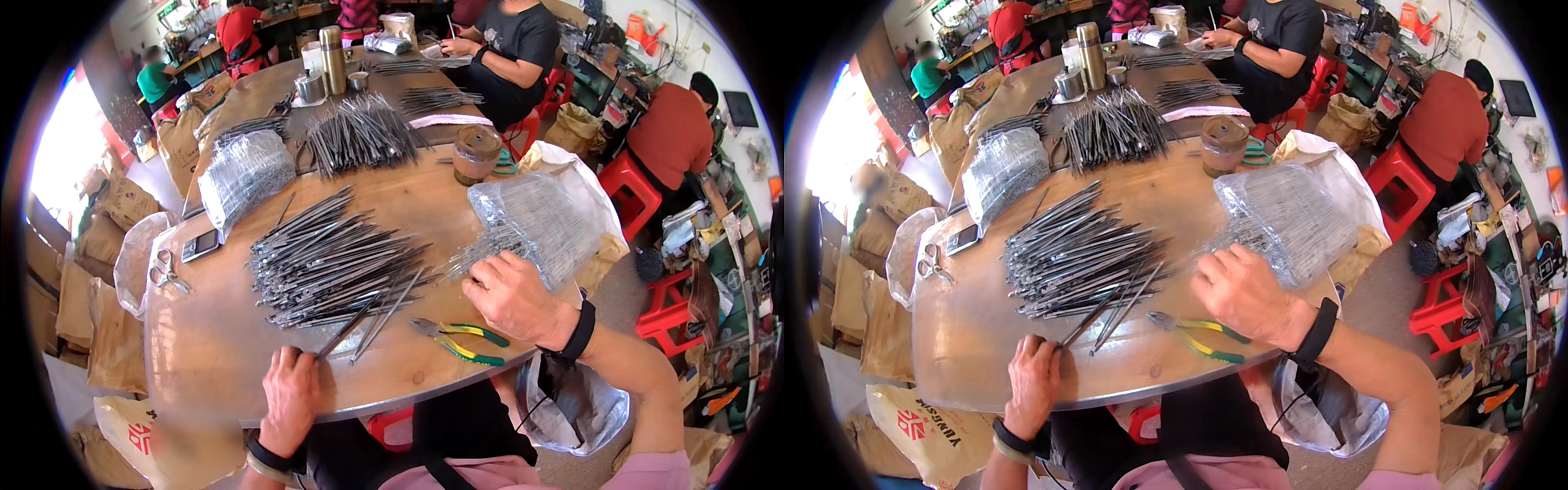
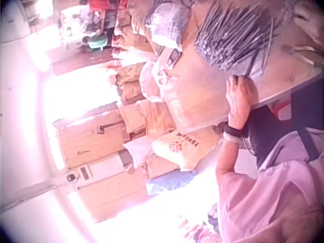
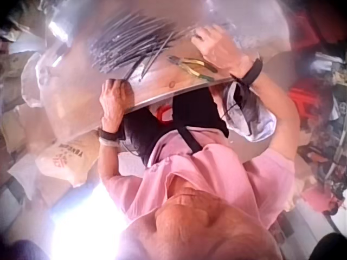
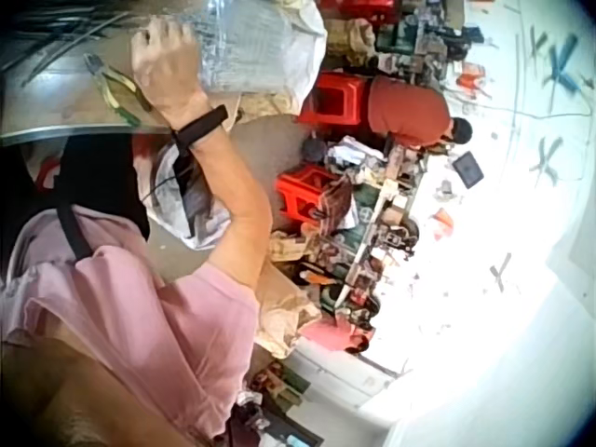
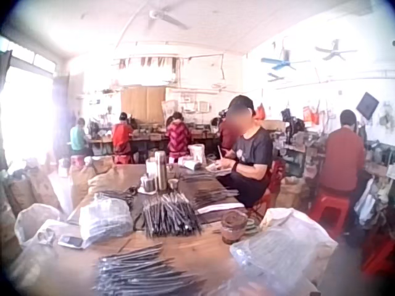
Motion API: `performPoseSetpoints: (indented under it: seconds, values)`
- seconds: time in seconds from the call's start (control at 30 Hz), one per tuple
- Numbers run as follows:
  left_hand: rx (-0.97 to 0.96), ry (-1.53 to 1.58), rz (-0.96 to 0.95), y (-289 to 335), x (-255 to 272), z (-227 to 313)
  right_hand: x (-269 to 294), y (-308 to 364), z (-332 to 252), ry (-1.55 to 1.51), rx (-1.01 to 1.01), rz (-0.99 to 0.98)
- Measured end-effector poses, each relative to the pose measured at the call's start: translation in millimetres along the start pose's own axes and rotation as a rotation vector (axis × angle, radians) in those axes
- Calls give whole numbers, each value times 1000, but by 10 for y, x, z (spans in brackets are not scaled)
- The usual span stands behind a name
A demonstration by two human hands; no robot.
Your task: The person uses pliers to bend small metal rods and then bundles the finished pieces together by hand, eventually placing the bundle into a container on the floor.
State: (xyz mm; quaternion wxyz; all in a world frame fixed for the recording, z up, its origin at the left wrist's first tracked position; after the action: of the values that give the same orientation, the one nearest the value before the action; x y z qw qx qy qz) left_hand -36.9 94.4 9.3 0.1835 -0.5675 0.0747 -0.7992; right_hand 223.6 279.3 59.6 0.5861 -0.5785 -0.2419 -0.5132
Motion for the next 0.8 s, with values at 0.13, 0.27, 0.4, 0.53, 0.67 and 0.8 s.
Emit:
performPoseSetpoints:
  seconds: [0.13, 0.27, 0.4, 0.53, 0.67, 0.8]
  values:
    - [6, -130, -156, 12, 98, -81, 602, -22, -180, -94, -178, 206]
    - [65, 126, -125, 87, 146, -195, 802, 275, -239, -731, -857, 485]
    - [691, 917, -169, 511, -25, -257, 421, 675, -436, -1278, -1154, 649]
    - [1052, 1430, -256, 751, -39, -92, 185, 781, -517, -744, -898, 311]
    - [1218, 1689, -178, 934, 116, 71, 101, 1100, -447, -1402, -1389, 485]
    - [1072, 2020, -65, 1132, 157, 231, -7, 1188, -689, -2230, -1399, 797]
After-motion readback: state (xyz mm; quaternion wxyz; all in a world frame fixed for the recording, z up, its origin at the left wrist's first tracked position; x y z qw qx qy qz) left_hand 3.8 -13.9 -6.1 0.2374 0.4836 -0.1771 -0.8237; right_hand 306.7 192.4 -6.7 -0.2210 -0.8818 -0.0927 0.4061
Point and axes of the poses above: each hand's wrist, its own y-axis away from the middle knuckle, its own x-axis out of the back of the hand, z = x × y, the point moved 3 cm from there along -y, towards the middle knuckle, and after that the axes turned 3 degrees about z, right-handed, at the moved point
